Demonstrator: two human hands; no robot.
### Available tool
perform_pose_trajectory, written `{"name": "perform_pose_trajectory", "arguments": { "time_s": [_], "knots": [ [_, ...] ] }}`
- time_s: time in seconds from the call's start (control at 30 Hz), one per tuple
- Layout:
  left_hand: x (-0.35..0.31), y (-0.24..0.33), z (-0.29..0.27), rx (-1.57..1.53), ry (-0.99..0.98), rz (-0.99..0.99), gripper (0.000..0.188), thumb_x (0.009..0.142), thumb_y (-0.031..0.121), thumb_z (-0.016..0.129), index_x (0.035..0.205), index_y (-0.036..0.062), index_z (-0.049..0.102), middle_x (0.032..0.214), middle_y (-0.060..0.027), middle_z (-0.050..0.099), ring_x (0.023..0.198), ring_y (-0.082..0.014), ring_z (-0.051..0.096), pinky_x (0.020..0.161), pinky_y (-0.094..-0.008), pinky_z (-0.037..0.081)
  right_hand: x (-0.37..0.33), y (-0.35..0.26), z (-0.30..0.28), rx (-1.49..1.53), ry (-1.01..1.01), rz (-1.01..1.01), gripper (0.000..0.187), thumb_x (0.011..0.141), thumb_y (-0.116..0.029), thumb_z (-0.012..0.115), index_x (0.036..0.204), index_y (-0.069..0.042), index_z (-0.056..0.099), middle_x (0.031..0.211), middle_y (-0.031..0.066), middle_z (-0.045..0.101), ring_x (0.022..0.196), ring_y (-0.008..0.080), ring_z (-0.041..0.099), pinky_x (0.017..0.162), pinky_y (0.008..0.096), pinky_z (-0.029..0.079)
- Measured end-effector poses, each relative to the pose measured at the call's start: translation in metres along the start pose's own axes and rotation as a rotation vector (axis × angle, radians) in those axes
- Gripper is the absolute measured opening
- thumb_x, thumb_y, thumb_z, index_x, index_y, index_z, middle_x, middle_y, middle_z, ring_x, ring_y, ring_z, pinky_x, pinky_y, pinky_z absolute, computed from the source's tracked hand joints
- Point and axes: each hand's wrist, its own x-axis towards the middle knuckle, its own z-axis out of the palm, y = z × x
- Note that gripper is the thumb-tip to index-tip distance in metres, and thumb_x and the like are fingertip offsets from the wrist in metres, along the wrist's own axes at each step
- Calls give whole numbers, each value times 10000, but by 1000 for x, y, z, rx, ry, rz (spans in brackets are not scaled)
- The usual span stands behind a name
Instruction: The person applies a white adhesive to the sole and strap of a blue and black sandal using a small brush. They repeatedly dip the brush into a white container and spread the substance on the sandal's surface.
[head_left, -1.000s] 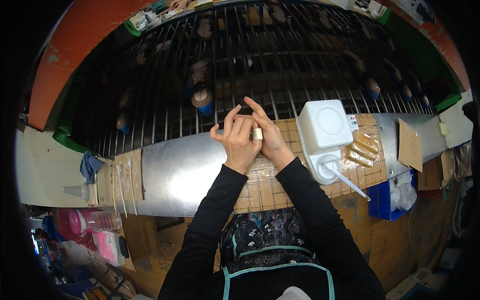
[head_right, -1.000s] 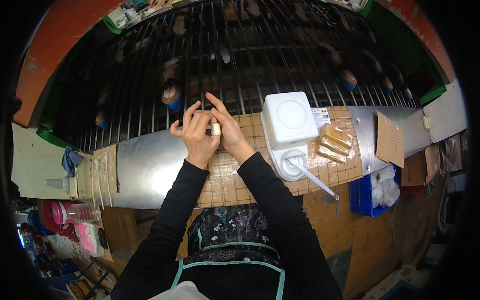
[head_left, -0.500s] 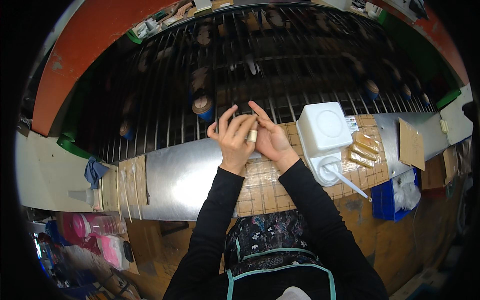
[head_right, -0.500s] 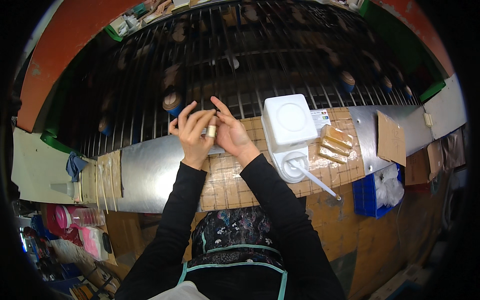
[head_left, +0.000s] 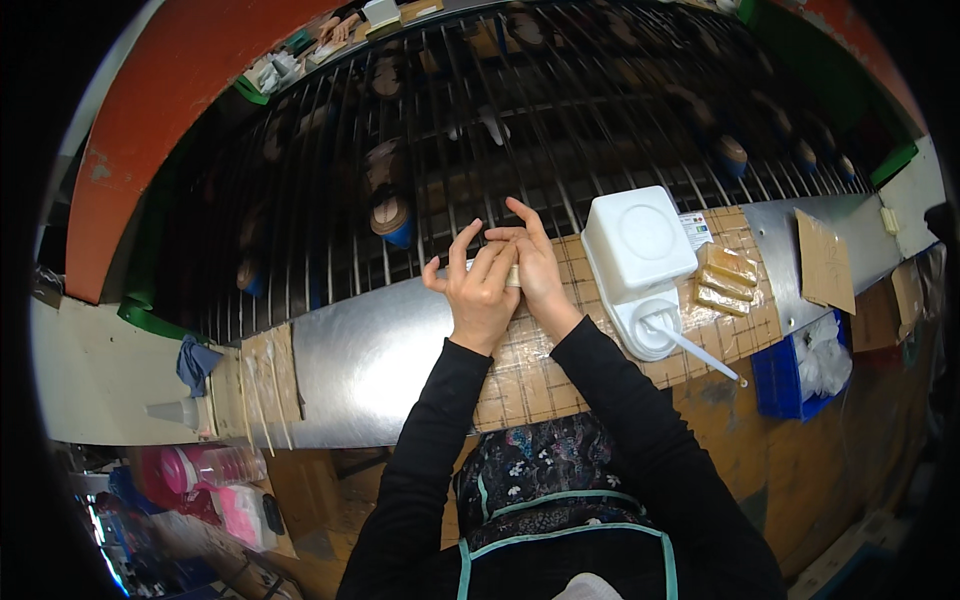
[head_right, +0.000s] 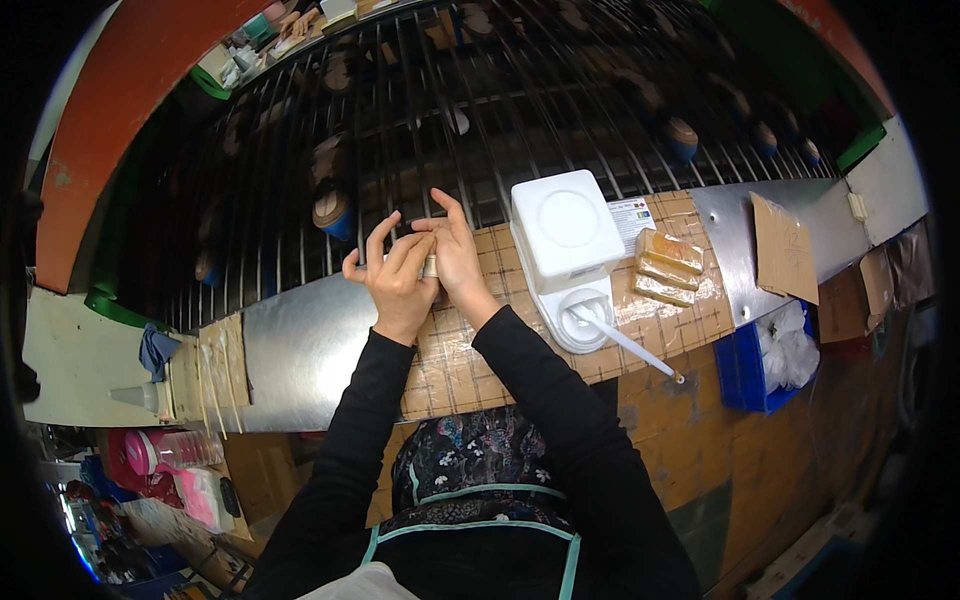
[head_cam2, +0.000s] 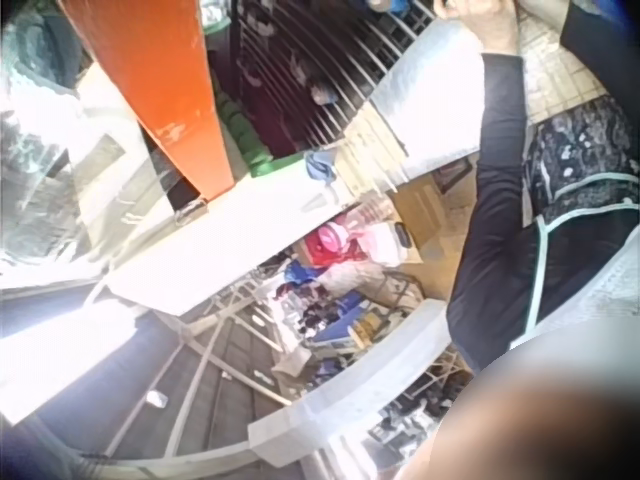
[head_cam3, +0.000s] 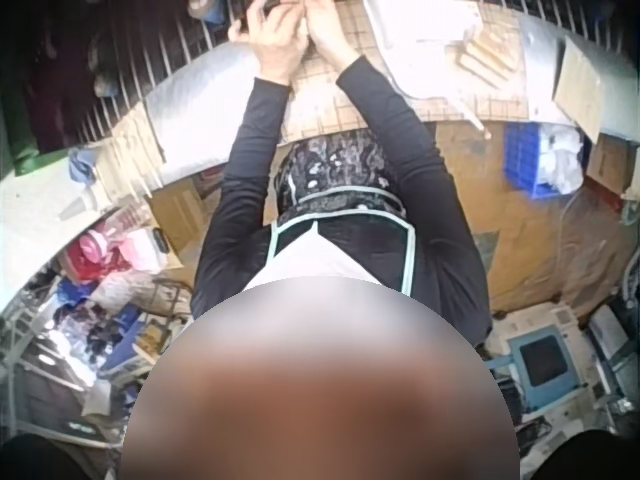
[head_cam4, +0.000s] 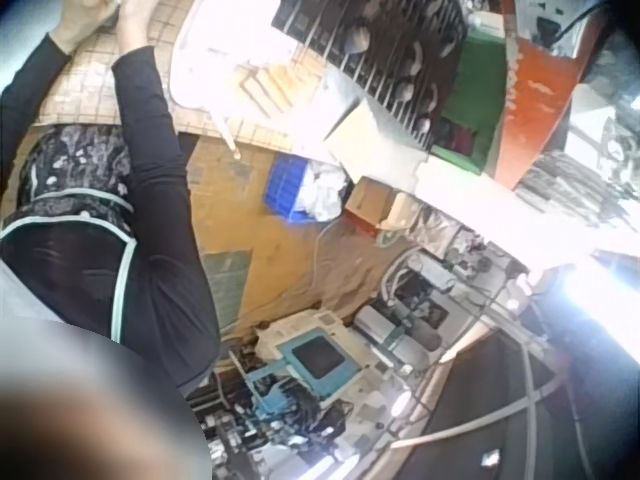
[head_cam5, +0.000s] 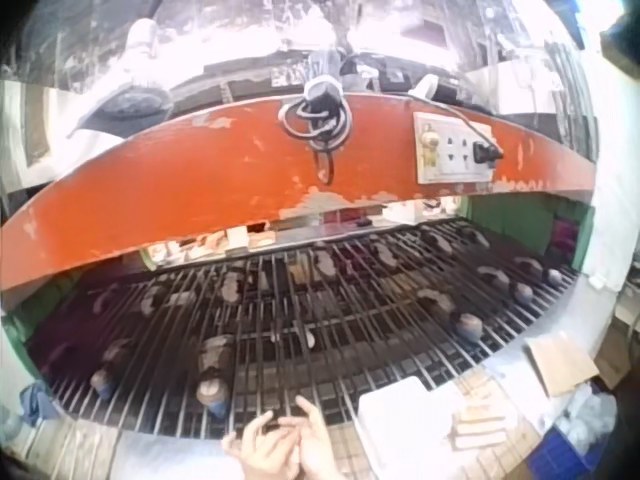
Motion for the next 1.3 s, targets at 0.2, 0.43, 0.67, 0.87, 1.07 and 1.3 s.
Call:
{"name": "perform_pose_trajectory", "arguments": {
  "time_s": [0.2, 0.43, 0.67, 0.87, 1.07, 1.3],
  "knots": [
    [0, 6, 1, -6, 16, -36, 190, 680, 55, 690, 828, 166, 737, 883, 78, 689, 1210, -183, 542, 956, -496, 180, 1, 1, 0, -30, -8, -13, 493, 947, -40, 274, 1427, -76, 377, 1096, 158, 600, 974, 174, 589, 901, 307, 483],
    [-3, 3, 1, -79, 2, -88, 138, 696, 99, 693, 815, 156, 732, 880, 66, 694, 1207, -178, 550, 945, -485, 182, -3, -9, 3, 34, -21, 78, 501, 948, -41, 244, 1436, -70, 354, 1129, 187, 599, 1017, 195, 594, 919, 316, 485],
    [2, 4, 2, -85, 69, -80, 81, 735, 134, 690, 813, 145, 712, 890, 45, 693, 1165, -179, 581, 937, -457, 190, -6, -11, 4, 254, -60, 151, 505, 954, -42, 261, 1455, -76, 317, 1129, 177, 604, 1015, 190, 596, 925, 322, 492],
    [7, -4, 3, -102, 144, -177, 22, 800, 133, 646, 786, 138, 629, 847, 27, 654, 1143, -198, 584, 937, -426, 200, -3, -10, 1, 484, -226, 236, 524, 984, -119, 396, 1492, -125, 267, 1156, 156, 606, 1053, 198, 574, 898, 371, 493],
    [12, -28, -13, -206, 213, -354, 200, 901, 194, 564, 716, 119, 566, 785, 16, 613, 1134, -206, 564, 932, -409, 215, -7, -19, -1, 618, -367, 296, 584, 1004, -281, 485, 1520, -226, 215, 1289, 138, 535, 1136, 212, 532, 904, 386, 477],
    [12, 2, -20, -326, 84, -197, 107, 821, 164, 719, 919, 149, 759, 894, 33, 700, 1171, -203, 555, 958, -375, 257, -7, -21, 1, 820, -499, 215, 657, 982, -426, 500, 1526, -236, 183, 1409, 217, 396, 1314, 338, 420, 1114, 507, 339]
  ]
}}
